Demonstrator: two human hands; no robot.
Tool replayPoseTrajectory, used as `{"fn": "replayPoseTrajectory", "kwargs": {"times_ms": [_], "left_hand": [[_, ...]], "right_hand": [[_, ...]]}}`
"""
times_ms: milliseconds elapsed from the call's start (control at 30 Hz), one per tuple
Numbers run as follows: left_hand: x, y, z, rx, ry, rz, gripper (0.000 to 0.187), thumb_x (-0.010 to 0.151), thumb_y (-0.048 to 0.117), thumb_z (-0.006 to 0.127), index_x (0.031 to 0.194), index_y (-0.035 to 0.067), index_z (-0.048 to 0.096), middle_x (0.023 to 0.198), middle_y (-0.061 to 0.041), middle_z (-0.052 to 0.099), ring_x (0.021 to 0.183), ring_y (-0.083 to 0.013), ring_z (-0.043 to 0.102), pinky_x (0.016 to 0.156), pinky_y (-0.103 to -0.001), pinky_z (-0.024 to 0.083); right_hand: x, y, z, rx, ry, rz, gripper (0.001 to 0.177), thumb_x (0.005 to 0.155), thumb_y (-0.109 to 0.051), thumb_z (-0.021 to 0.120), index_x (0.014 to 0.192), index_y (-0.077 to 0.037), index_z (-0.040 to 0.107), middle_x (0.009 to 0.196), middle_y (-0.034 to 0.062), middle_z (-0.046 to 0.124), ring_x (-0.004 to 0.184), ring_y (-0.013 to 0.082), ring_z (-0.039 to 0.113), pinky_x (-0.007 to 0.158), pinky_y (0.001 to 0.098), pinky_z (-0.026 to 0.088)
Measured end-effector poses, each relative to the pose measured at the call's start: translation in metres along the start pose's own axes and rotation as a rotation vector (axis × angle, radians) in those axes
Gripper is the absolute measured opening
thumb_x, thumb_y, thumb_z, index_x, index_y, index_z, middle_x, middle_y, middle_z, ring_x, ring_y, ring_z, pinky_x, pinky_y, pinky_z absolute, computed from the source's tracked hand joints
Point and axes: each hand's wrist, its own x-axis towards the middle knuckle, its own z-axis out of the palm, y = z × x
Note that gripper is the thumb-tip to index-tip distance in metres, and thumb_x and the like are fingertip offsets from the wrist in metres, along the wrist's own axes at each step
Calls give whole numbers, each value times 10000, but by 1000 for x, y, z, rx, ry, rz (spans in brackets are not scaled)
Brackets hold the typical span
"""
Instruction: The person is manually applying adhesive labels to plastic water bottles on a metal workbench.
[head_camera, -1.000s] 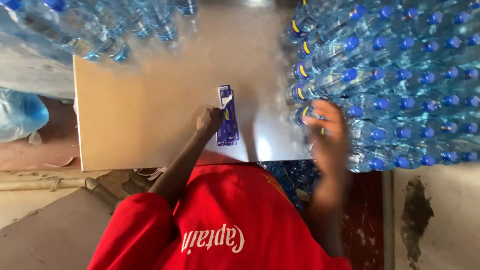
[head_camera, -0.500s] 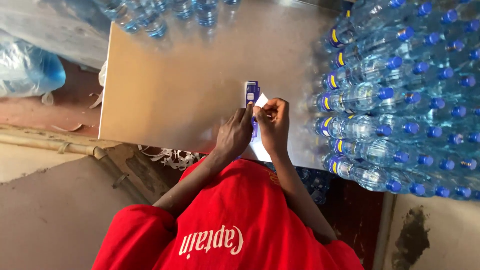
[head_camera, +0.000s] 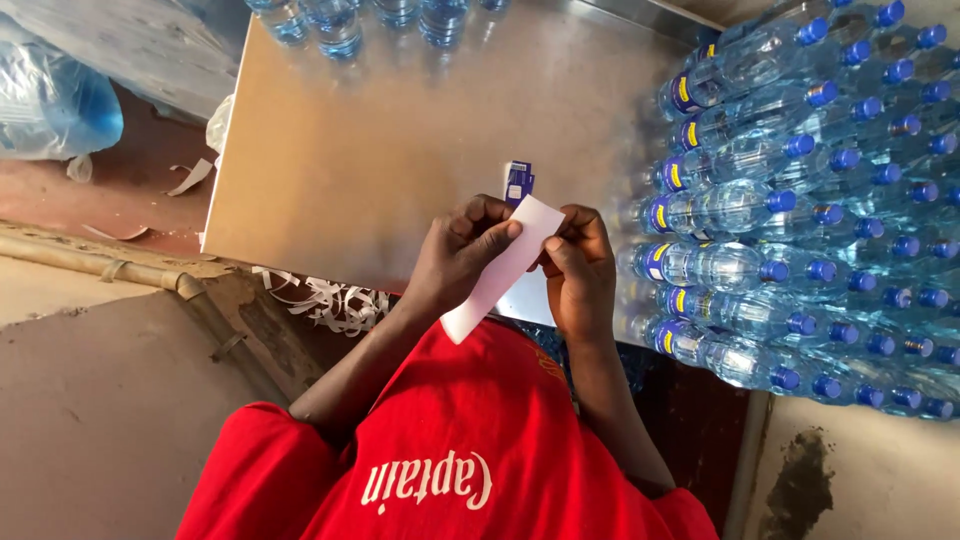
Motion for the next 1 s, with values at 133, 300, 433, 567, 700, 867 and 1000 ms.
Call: {"fn": "replayPoseTrajectory", "kwargs": {"times_ms": [133,300,433,567,700,867,1000], "left_hand": [[-10,23,7,-147,80,-3,328,1020,211,855,1234,-8,736,868,-105,729,838,-164,700,803,-320,571],[-23,7,-7,177,79,153,334,1074,368,762,1254,88,730,981,-139,801,1008,-318,796,949,-463,592],[-25,-5,-16,129,194,141,258,1081,329,782,1094,73,749,853,-80,792,818,-197,774,875,-362,597],[-39,5,-22,152,339,169,231,1129,277,722,1065,56,729,839,-107,724,824,-139,629,786,-362,552],[-49,5,-27,283,278,214,234,1066,261,796,1203,74,760,1028,-173,803,973,-348,820,884,-459,630],[-52,12,-29,359,334,278,115,1100,225,752,1094,111,738,821,-53,767,751,-252,775,790,-358,611],[-55,6,-32,381,388,285,140,1136,184,708,1057,73,740,800,-117,694,689,-237,650,708,-382,567]], "right_hand": [[-10,-9,17,-36,6,37,168,1049,-124,689,1182,-27,655,947,98,651,839,162,681,737,314,608],[-16,-10,47,-222,-38,-42,70,1062,-81,694,1080,-14,691,855,138,684,798,156,692,700,282,529],[-14,-28,67,-467,-154,-202,180,1105,-155,741,994,-17,709,796,115,665,729,171,668,692,312,542],[-17,-17,69,-391,-195,-129,164,1109,-158,700,1017,-23,681,802,112,654,769,142,646,729,321,559],[-17,-25,83,-436,-228,-167,233,1116,-205,730,988,-17,680,833,103,673,782,141,643,742,330,555],[-16,-31,93,-535,-279,-238,217,1105,-176,767,961,-30,697,796,106,630,774,161,652,745,356,572],[-15,-32,93,-657,-341,-390,177,1070,-133,746,925,-53,685,783,92,573,739,235,623,723,390,538]]}}
